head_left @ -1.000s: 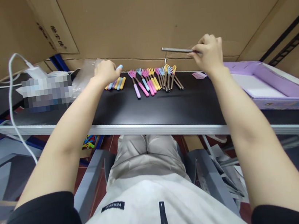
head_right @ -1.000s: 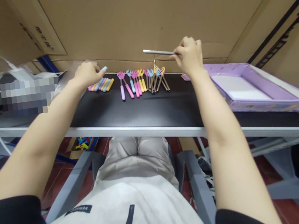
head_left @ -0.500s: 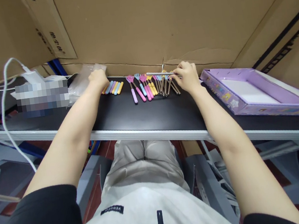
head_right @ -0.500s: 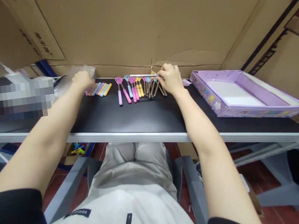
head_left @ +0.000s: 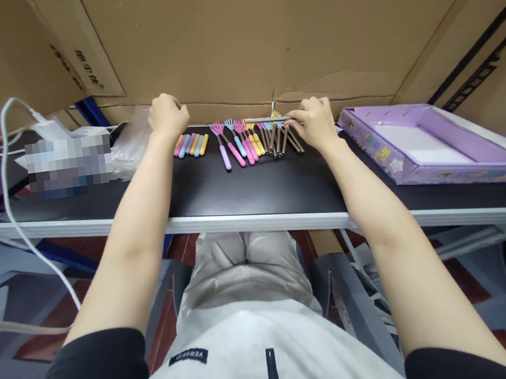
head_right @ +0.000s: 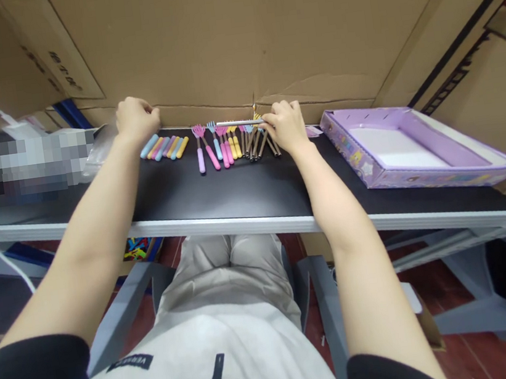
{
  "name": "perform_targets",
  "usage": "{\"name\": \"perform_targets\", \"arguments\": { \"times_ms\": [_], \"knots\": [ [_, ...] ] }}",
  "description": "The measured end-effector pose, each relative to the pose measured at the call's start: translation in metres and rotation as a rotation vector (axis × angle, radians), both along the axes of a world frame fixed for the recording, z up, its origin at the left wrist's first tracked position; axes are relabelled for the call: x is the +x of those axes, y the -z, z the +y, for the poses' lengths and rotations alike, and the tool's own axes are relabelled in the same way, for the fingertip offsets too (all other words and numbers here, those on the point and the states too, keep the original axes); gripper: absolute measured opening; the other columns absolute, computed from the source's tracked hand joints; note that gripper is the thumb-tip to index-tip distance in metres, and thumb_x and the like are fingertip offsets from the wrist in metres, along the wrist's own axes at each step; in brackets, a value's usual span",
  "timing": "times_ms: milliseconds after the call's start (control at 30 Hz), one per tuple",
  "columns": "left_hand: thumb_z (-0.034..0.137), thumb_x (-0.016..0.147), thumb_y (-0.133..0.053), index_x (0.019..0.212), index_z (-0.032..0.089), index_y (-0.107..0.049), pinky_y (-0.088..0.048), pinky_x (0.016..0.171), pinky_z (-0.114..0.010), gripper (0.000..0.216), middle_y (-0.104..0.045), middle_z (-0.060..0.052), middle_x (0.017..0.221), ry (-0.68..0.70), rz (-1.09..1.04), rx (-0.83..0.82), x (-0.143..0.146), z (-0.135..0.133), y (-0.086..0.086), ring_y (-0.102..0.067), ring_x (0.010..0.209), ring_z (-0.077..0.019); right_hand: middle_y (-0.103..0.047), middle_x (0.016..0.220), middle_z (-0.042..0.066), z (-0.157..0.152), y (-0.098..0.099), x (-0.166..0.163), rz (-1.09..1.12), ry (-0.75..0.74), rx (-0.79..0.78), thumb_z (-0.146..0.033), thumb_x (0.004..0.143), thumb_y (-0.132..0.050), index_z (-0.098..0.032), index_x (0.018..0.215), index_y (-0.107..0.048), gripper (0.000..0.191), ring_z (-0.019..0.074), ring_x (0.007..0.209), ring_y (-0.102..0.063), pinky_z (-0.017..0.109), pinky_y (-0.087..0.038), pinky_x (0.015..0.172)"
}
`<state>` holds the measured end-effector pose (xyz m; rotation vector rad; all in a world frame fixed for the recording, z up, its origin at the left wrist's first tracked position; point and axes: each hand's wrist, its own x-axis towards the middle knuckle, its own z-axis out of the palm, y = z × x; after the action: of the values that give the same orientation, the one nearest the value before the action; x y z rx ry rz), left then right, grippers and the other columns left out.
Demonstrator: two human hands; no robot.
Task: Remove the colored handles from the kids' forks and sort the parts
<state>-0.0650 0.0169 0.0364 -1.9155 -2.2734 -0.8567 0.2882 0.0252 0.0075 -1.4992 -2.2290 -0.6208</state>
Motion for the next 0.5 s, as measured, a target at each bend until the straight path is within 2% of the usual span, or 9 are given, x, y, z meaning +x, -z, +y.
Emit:
{"name": "perform_targets", "arguments": {
  "times_ms": [100,200,400,500],
  "knots": [
    [0.061,0.099,-0.038,0.128,0.016,-0.075,-0.049,0.102,-0.041,0.064,-0.079,-0.015,0.115,0.033,-0.005,0.033,0.016,-0.006,0.011,-0.064,0.126,-0.0324,-0.073,0.118,0.016,0.004,0.006,0.002,0.004,-0.042,-0.002,-0.033,0.107,-0.049,-0.017,0.124,-0.079,0.038,0.0396,0.123,-0.063,0.062,-0.042,0.107],
    [0.040,0.099,-0.046,0.126,0.017,-0.075,-0.051,0.105,-0.039,0.046,-0.077,-0.019,0.122,0.116,0.057,-0.035,0.029,-0.010,0.024,-0.065,0.127,-0.0333,-0.075,0.118,0.014,0.007,0.008,0.002,0.010,-0.090,-0.018,-0.028,0.104,-0.048,-0.023,0.126,-0.080,0.039,0.0389,0.123,-0.063,0.063,-0.041,0.106],
    [0.029,0.098,-0.049,0.115,0.018,-0.081,-0.053,0.104,-0.041,0.038,-0.079,-0.019,0.119,0.297,0.186,-0.089,0.039,-0.012,0.040,-0.070,0.120,-0.0337,-0.078,0.120,0.013,0.023,0.000,-0.010,0.005,-0.141,-0.086,-0.023,0.102,-0.046,-0.027,0.124,-0.081,0.041,0.0357,0.123,-0.063,0.061,-0.042,0.106],
    [0.026,0.095,-0.052,0.120,0.021,-0.082,-0.055,0.105,-0.043,0.039,-0.080,-0.016,0.122,0.346,0.252,-0.123,0.044,-0.013,0.045,-0.071,0.123,-0.0347,-0.080,0.116,0.012,0.038,-0.001,-0.017,0.015,-0.131,-0.123,-0.028,0.105,-0.047,-0.026,0.118,-0.083,0.038,0.0343,0.119,-0.065,0.059,-0.045,0.106]
  ]
}}
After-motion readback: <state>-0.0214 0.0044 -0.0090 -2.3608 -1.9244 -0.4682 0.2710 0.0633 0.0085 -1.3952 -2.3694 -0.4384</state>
